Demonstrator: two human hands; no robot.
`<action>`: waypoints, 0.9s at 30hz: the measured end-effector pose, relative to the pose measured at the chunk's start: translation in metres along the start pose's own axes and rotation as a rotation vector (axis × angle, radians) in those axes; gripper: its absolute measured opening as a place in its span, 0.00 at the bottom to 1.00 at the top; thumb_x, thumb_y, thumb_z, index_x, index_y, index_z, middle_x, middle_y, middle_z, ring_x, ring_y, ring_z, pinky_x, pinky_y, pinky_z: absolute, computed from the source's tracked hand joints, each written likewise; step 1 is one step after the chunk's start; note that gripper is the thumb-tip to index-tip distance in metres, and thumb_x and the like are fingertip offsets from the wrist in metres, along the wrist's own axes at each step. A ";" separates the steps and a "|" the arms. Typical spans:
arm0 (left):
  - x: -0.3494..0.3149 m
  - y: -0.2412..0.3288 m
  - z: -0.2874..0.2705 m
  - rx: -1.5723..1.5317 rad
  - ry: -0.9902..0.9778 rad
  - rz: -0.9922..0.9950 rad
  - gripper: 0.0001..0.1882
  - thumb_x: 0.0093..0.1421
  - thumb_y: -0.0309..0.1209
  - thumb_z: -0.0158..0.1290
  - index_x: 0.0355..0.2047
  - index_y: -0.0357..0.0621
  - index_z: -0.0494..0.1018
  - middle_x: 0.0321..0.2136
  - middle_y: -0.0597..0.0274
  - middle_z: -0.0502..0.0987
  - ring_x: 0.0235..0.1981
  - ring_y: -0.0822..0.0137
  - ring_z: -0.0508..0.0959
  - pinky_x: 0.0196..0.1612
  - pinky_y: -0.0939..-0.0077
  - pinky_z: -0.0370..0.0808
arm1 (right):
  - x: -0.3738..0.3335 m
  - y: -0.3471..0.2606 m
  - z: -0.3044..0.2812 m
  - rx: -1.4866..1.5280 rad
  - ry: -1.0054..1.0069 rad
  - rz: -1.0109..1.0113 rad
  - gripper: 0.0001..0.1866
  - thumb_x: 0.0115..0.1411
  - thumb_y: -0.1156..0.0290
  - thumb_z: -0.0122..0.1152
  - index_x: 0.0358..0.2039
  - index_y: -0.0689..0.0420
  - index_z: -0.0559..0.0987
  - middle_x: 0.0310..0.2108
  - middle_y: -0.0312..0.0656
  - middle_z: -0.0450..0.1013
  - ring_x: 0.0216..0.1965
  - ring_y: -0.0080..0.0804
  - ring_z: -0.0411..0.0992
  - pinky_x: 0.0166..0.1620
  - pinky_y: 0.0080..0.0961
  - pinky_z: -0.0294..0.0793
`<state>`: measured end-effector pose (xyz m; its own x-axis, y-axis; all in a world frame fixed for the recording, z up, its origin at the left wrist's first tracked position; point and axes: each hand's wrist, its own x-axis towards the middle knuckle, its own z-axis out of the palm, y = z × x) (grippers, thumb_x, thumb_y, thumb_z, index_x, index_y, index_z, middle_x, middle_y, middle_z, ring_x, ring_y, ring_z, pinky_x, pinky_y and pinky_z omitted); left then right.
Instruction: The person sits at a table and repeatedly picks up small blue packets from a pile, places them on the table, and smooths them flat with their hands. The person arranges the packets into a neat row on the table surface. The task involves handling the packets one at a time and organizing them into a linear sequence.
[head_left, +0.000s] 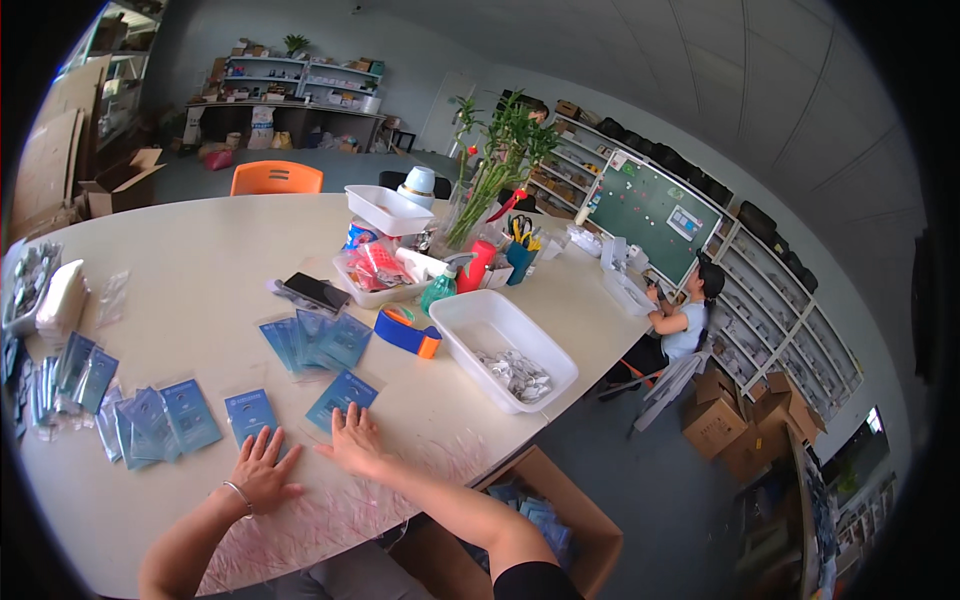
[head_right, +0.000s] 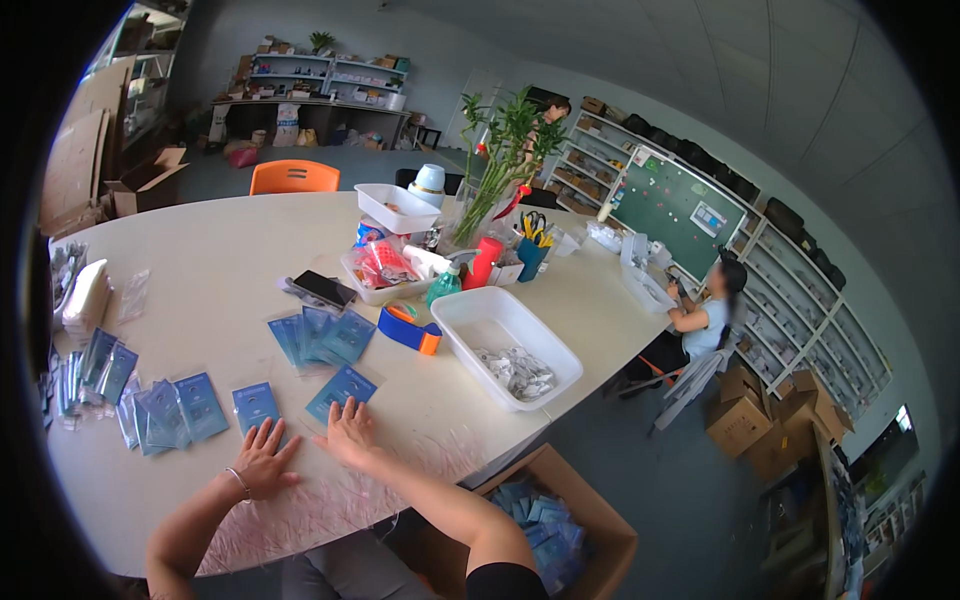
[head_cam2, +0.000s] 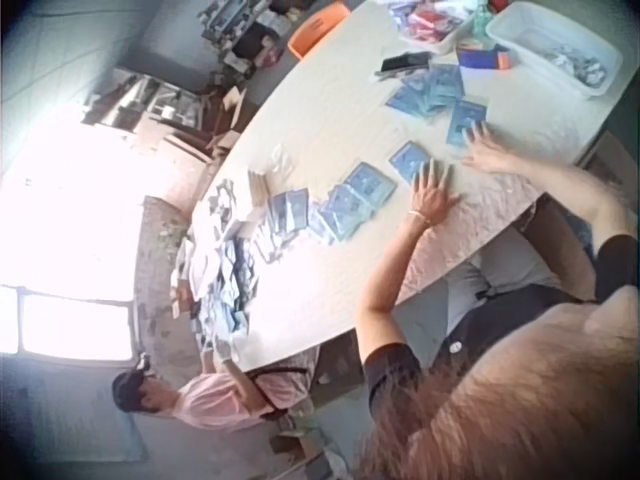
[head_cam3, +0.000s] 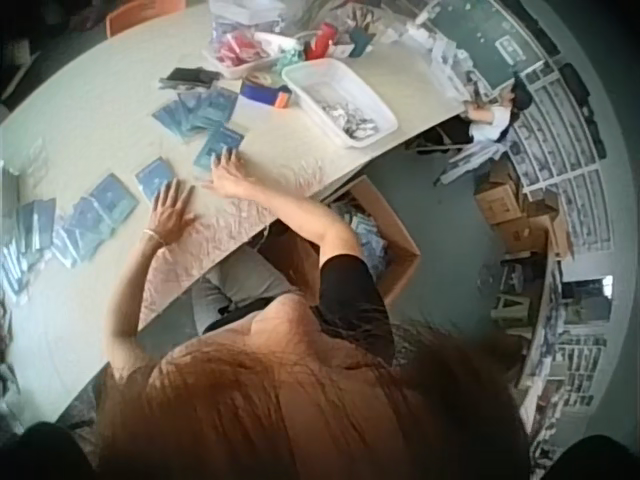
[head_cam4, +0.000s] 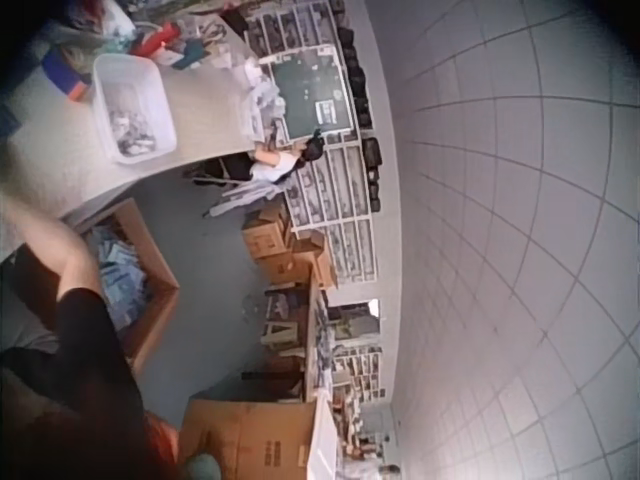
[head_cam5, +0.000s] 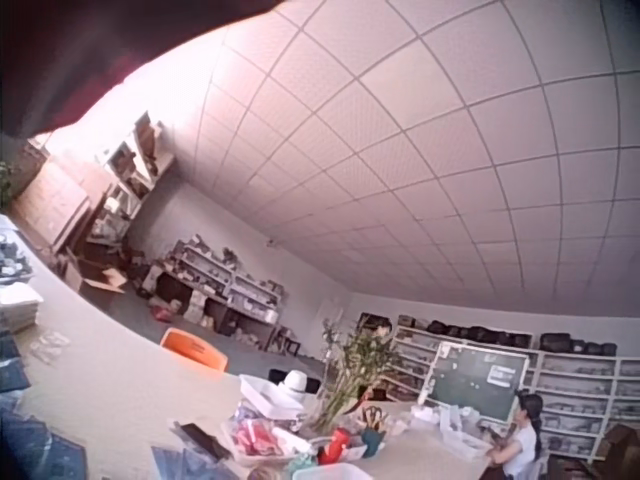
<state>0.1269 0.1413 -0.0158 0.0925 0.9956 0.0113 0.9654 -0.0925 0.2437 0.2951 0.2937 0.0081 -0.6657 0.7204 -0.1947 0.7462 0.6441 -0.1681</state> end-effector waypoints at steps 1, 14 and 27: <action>0.000 0.000 -0.001 -0.007 -0.009 -0.004 0.40 0.61 0.59 0.44 0.67 0.52 0.54 0.68 0.41 0.46 0.70 0.41 0.42 0.68 0.45 0.40 | -0.004 -0.005 0.000 0.001 -0.010 -0.017 0.48 0.61 0.42 0.52 0.68 0.66 0.48 0.67 0.69 0.41 0.68 0.68 0.42 0.65 0.59 0.50; 0.005 -0.022 -0.009 -0.079 0.043 -0.170 0.47 0.59 0.55 0.49 0.67 0.36 0.47 0.68 0.45 0.50 0.70 0.48 0.45 0.70 0.50 0.38 | -0.025 -0.033 0.010 -0.033 0.014 -0.128 0.47 0.59 0.47 0.58 0.66 0.68 0.52 0.66 0.70 0.45 0.67 0.67 0.45 0.63 0.60 0.54; 0.004 -0.041 -0.038 0.085 0.300 -0.169 0.27 0.61 0.37 0.52 0.58 0.37 0.63 0.67 0.48 0.54 0.70 0.52 0.49 0.70 0.54 0.45 | 0.009 -0.021 -0.001 0.062 -0.029 -0.665 0.42 0.54 0.55 0.66 0.65 0.55 0.59 0.70 0.54 0.45 0.71 0.52 0.40 0.67 0.53 0.45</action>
<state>0.0788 0.1494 0.0114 -0.1337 0.9548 0.2656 0.9791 0.0858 0.1846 0.2729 0.2868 0.0104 -0.9843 0.1674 -0.0561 0.1766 0.9319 -0.3167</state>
